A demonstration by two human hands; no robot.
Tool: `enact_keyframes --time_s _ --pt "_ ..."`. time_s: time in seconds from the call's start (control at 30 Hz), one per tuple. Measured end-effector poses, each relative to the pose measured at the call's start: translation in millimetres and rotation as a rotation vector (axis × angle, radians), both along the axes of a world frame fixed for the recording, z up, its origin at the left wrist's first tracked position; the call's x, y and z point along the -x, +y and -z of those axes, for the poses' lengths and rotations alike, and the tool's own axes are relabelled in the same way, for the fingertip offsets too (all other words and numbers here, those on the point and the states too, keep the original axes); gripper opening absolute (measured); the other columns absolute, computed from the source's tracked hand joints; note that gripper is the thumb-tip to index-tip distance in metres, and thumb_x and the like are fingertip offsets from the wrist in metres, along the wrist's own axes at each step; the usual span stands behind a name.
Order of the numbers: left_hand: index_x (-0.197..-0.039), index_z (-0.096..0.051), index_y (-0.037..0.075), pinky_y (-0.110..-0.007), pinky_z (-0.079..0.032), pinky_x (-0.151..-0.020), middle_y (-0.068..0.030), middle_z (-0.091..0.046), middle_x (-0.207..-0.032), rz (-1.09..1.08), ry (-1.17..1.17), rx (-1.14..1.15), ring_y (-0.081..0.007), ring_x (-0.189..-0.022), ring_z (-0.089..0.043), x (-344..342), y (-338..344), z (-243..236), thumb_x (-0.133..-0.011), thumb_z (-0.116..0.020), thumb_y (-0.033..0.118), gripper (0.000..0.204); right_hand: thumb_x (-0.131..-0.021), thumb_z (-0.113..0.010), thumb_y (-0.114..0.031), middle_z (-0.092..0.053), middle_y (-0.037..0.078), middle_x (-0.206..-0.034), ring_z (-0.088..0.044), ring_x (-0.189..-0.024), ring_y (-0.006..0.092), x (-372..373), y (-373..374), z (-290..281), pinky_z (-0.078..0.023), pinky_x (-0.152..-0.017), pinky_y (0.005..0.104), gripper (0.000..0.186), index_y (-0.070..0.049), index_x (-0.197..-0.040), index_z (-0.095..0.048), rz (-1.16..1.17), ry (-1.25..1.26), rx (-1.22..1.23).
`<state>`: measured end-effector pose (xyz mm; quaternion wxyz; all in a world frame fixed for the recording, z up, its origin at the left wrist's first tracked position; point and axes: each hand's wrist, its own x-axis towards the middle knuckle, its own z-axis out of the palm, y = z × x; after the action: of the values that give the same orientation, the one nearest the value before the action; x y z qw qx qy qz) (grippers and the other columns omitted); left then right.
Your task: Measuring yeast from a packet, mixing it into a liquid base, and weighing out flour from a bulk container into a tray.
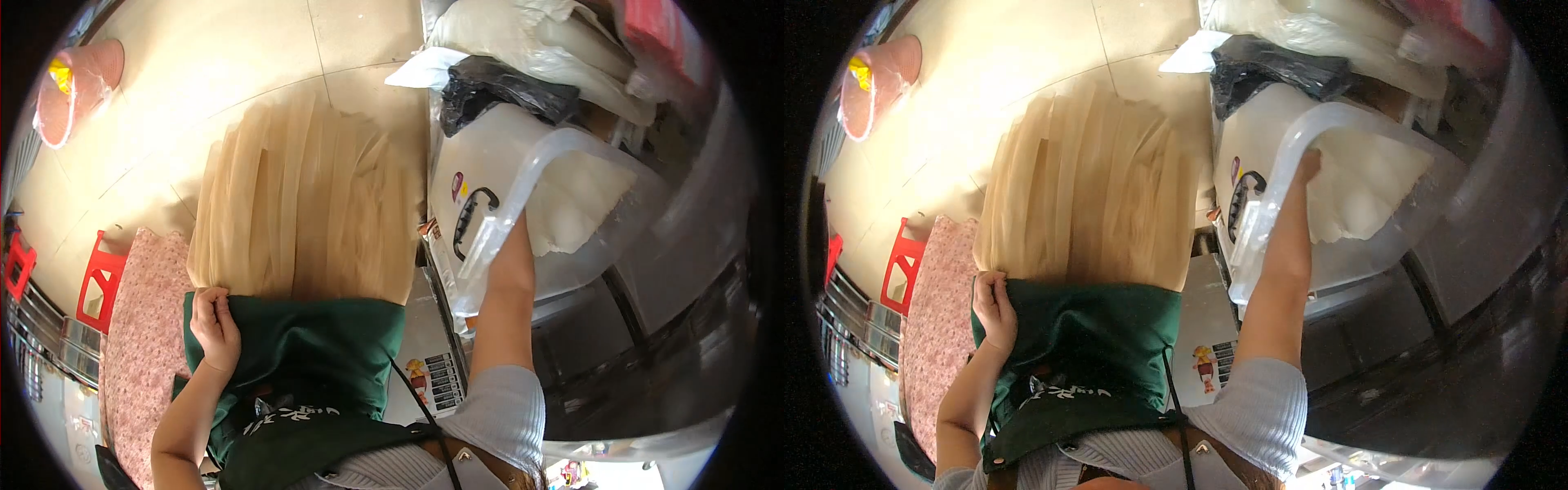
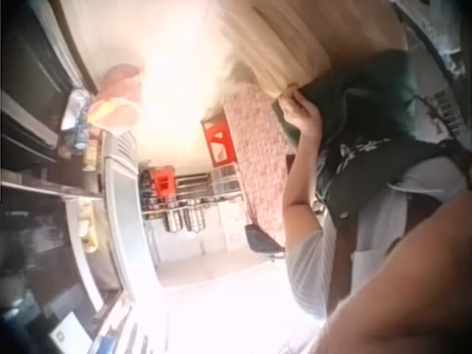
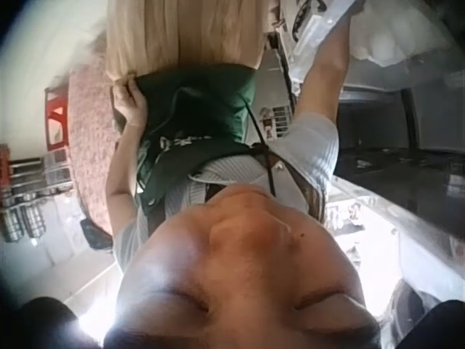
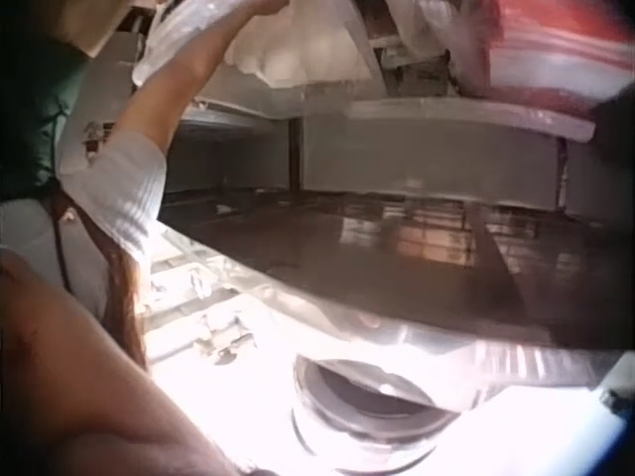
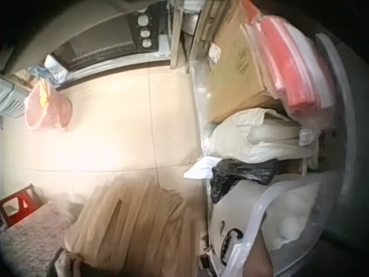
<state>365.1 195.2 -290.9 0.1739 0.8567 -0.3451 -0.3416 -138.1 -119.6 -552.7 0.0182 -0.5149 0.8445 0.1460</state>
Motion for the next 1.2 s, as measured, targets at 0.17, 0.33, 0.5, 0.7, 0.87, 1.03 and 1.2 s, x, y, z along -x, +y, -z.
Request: enact_keyframes --time_s 0.17,0.33,0.5,0.7,0.87,1.03,1.2 --pt "-0.080 -0.047 0.001 -0.034 -0.042 -0.056 -0.0141 -0.050 -0.072 0.003 -0.013 -0.005 -0.0308 -0.064 -0.051 2 11 -3 -0.077 -0.045 -0.005 0.007 -0.074 -0.055 -0.007 -0.055 0.017 -0.089 -0.060 -0.069 0.0274 -111 -7 2 -0.052 -0.058 0.0389 0.016 0.002 -0.085 -0.048 0.143 -0.376 -0.103" --pt "-0.079 -0.049 0.002 -0.036 -0.042 -0.055 -0.0144 -0.051 -0.073 0.024 -0.081 0.036 -0.0319 -0.064 -0.052 -1 17 2 -0.078 -0.046 -0.001 0.004 -0.073 -0.053 -0.003 -0.055 0.016 -0.089 -0.060 -0.068 0.0265 -151 -17 -62 -0.052 -0.058 0.0402 0.013 0.002 -0.084 -0.048 0.265 -0.765 -0.205" --pt "-0.079 -0.049 0.003 -0.038 -0.042 -0.055 -0.0138 -0.051 -0.073 0.073 -0.136 0.062 -0.0327 -0.066 -0.052 -5 13 5 -0.079 -0.046 0.002 0.003 -0.076 -0.045 0.001 -0.057 0.012 -0.081 -0.058 -0.066 0.0217 -142 -6 -131 -0.051 -0.063 0.0367 0.018 -0.001 -0.094 -0.049 0.522 -1.337 -0.140" --pt "-0.080 -0.049 0.002 -0.040 -0.043 -0.058 -0.0151 -0.051 -0.077 0.064 -0.139 0.046 -0.0340 -0.068 -0.052 -5 11 0 -0.080 -0.046 0.006 0.005 -0.078 -0.043 0.001 -0.056 0.010 -0.091 -0.058 -0.072 0.0181 -86 51 -178 -0.051 -0.067 0.0374 0.023 -0.003 -0.100 -0.048 0.708 -1.512 -0.011" --pt "-0.081 -0.049 0.001 -0.041 -0.042 -0.061 -0.0173 -0.052 -0.076 0.082 -0.189 -0.052 -0.0353 -0.070 -0.051 -13 25 3 -0.079 -0.047 0.006 0.006 -0.078 -0.044 0.000 -0.056 0.011 -0.091 -0.058 -0.074 0.0209 -95 71 -210 -0.052 -0.066 0.0357 0.024 -0.002 -0.102 -0.047 0.989 -1.465 0.199" --pt "-0.079 -0.049 0.000 -0.041 -0.041 -0.062 -0.0178 -0.053 -0.075 -0.016 -0.168 -0.013 -0.0351 -0.070 -0.051 -22 22 -17 -0.078 -0.047 0.004 0.005 -0.079 -0.045 -0.001 -0.055 0.014 -0.095 -0.058 -0.078 0.0232 -112 85 -239 -0.053 -0.065 0.0358 0.026 0.000 -0.105 -0.046 1.080 -1.455 0.287" --pt "-0.079 -0.051 0.000 -0.038 -0.042 -0.061 -0.0171 -0.053 -0.074 -0.097 -0.119 0.014 -0.0318 -0.068 -0.052 -46 20 -48 -0.078 -0.047 0.003 0.006 -0.081 -0.041 -0.003 -0.054 0.015 -0.097 -0.058 -0.078 0.0240 -139 122 -279 -0.054 -0.065 0.0372 0.027 0.002 -0.107 -0.043 1.069 -1.433 0.262"
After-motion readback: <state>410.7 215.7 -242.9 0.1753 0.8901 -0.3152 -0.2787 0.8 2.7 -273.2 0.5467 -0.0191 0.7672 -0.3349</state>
